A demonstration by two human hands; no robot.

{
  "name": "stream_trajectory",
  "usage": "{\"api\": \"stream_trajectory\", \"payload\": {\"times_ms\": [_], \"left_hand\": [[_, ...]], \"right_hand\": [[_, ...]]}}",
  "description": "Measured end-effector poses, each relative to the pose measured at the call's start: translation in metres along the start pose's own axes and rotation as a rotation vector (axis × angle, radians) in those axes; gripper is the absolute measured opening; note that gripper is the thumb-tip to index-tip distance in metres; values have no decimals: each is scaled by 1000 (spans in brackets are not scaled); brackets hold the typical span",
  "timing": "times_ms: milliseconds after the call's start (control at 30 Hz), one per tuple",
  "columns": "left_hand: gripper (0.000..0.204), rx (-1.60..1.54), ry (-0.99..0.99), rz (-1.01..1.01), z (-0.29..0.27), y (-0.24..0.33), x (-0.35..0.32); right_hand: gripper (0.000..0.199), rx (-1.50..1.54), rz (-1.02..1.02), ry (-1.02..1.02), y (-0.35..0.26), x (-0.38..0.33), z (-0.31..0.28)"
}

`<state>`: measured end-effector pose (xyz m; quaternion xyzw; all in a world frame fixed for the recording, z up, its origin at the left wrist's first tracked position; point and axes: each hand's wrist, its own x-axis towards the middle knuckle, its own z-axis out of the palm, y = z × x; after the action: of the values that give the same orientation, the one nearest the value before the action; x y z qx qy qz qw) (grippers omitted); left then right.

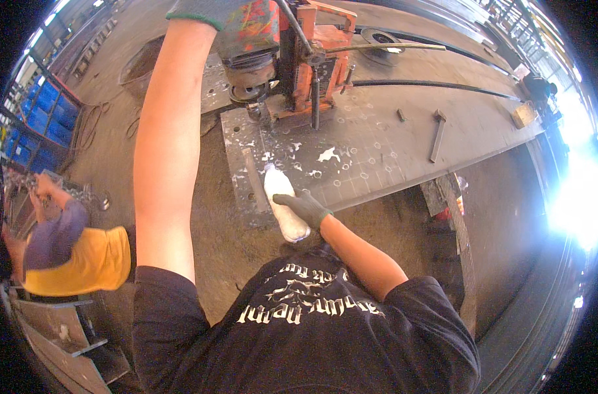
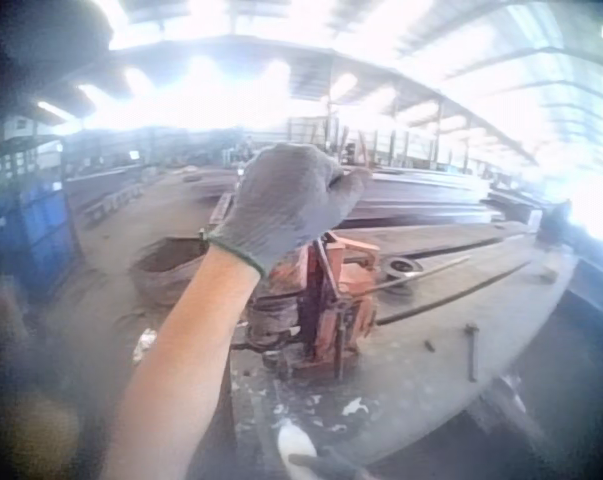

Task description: The person operates a drill press to drill holes into a metal plate. They repeatedly apply a white liquid from a bottle to the drilling area, reposition the plate, and continue drilling at marked locations.

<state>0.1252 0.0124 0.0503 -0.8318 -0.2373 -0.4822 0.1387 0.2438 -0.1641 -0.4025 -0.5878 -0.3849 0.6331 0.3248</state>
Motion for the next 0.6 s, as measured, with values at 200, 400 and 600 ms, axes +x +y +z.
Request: {"api": "stream_trajectory", "payload": {"times_ms": [200, 400, 600], "left_hand": [[60, 44, 41, 3, -5, 1, -5], [60, 27, -56, -16, -8, 2, -3], [60, -1, 8, -11, -8, 4, -4]], "right_hand": [[63, 73, 54, -37, -11, -10, 7], [70, -46, 1, 19, -19, -14, 4], [66, 7, -51, -3, -7, -4, 3]]}}
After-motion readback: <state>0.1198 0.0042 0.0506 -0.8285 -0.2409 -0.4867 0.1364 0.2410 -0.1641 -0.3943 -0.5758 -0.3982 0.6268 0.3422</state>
